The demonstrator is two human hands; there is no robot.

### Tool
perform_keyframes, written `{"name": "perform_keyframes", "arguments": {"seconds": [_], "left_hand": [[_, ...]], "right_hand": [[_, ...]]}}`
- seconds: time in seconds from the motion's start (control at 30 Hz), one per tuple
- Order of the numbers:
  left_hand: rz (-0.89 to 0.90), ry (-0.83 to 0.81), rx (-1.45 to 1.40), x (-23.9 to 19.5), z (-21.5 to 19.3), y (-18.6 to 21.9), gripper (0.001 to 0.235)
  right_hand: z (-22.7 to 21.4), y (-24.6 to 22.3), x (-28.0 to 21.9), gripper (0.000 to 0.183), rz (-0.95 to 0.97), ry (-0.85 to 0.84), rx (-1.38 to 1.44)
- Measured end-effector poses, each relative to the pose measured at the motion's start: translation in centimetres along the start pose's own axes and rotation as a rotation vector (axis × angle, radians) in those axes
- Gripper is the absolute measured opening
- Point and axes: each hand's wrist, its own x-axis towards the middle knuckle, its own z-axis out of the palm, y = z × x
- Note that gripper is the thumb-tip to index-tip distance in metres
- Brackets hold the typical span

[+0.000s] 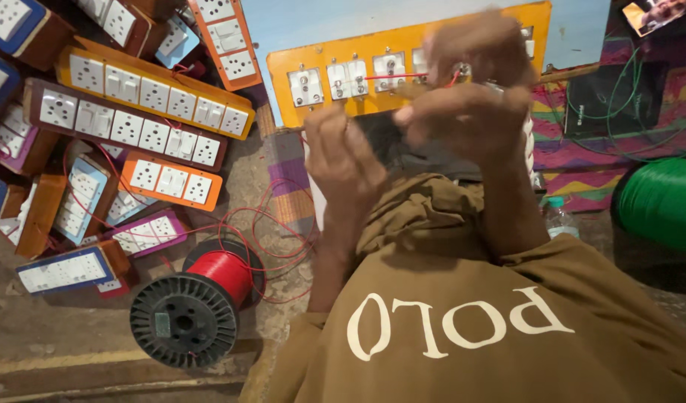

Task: The person is wiring an electrical board with multiple sockets. They use a screwdriver to tighten connections and pliers to strip wires, working on a yellow board and later a purple one.

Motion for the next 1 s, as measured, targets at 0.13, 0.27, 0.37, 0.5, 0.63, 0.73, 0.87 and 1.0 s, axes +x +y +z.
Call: {"name": "perform_keyframes", "arguments": {"seconds": [0.13,0.27,0.37,0.5,0.63,0.73,0.87,1.0], "left_hand": [[-0.051,-0.034,0.093,-0.2,-0.1,1.2,0.041],[-0.075,0.009,0.058,0.3,0.0,1.2,0.040],[-0.137,0.001,0.020,-0.1,0.2,0.9,0.036],[-0.101,-0.004,0.004,-0.2,0.3,0.8,0.039],[-0.137,-0.024,0.028,0.2,0.5,0.8,0.039],[-0.175,-0.024,0.060,0.4,0.8,1.1,0.034],[-0.181,0.033,0.044,0.2,1.4,1.3,0.029],[-0.189,0.121,0.062,0.0,2.2,1.0,0.019]], "right_hand": [[0.0,0.4,0.3,0.007,-0.119,0.022,-0.066],[0.4,-0.1,0.5,0.015,-0.235,0.009,-0.142],[0.6,-0.3,0.4,0.014,-0.088,-0.010,-0.153],[0.8,-0.1,0.5,0.011,-0.142,-0.037,-0.113],[0.5,-0.1,0.5,0.009,-0.128,-0.017,-0.127],[0.2,-0.3,0.5,0.012,-0.133,-0.026,-0.154],[0.0,-0.2,0.2,0.009,-0.111,-0.048,-0.084],[0.2,0.1,-0.2,0.011,-0.104,-0.031,-0.070]]}}
